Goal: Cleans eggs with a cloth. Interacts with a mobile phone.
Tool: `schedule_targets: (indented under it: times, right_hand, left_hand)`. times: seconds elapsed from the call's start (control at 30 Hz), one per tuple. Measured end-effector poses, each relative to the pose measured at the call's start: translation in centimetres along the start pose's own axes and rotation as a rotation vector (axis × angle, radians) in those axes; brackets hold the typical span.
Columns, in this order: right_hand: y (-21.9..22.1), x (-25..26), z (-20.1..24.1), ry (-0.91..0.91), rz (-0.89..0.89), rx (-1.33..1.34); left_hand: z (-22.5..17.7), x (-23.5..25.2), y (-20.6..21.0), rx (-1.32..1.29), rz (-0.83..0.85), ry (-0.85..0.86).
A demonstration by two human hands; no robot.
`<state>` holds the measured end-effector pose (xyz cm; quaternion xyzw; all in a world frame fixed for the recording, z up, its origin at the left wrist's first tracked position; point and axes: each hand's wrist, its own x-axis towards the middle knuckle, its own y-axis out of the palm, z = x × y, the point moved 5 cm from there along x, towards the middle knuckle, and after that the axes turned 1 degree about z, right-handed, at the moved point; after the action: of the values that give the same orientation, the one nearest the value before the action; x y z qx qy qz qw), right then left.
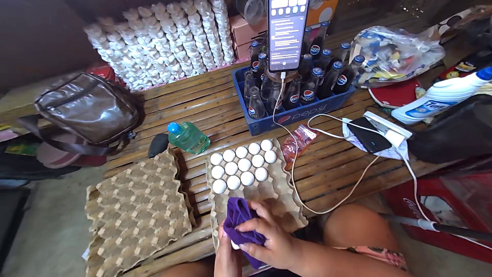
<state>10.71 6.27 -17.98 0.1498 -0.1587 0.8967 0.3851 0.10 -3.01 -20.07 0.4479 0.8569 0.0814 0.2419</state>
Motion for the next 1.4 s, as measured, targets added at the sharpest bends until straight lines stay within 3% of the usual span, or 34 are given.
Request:
schedule_targets:
  times: [0.13, 0.33, 0.63, 0.73, 0.97, 1.13, 1.23, 1.4]
  right_hand:
    - [0.0, 0.1, 0.3, -0.043, 0.007, -0.012]
    - [-0.8, 0.4, -0.1, 0.069, -0.066, 0.084]
    - [0.4, 0.0, 0.9, -0.115, 0.080, -0.017]
    - [0.0, 0.1, 0.6, -0.056, 0.036, 0.017]
    - [-1.2, 0.9, -0.3, 0.178, -0.078, 0.205]
    - [-1.1, 0.8, -0.9, 0.151, -0.142, 0.315]
    - [-1.1, 0.7, -0.7, 0.110, -0.146, 0.267]
    - [0.1, 0.1, 0.3, -0.066, -0.017, 0.081]
  left_hand:
    - [0.3, -0.7, 0.2, 0.099, 0.087, -0.003]
    - [0.4, -0.3, 0.4, 0.030, 0.188, -0.005]
    - [-0.9, -0.3, 0.5, -0.028, 0.093, 0.061]
    - [-0.4, -0.4, 0.3, 0.021, 0.084, 0.042]
    - [-0.1, -0.1, 1.0, 0.068, 0.343, 0.129]
    - [-0.4, -0.3, 1.3, 0.080, 0.387, 0.165]
    - [-0.3, -0.2, 1.0, 0.061, 0.341, 0.184]
    - [-0.2, -0.2, -0.5, 0.079, 0.060, 0.104]
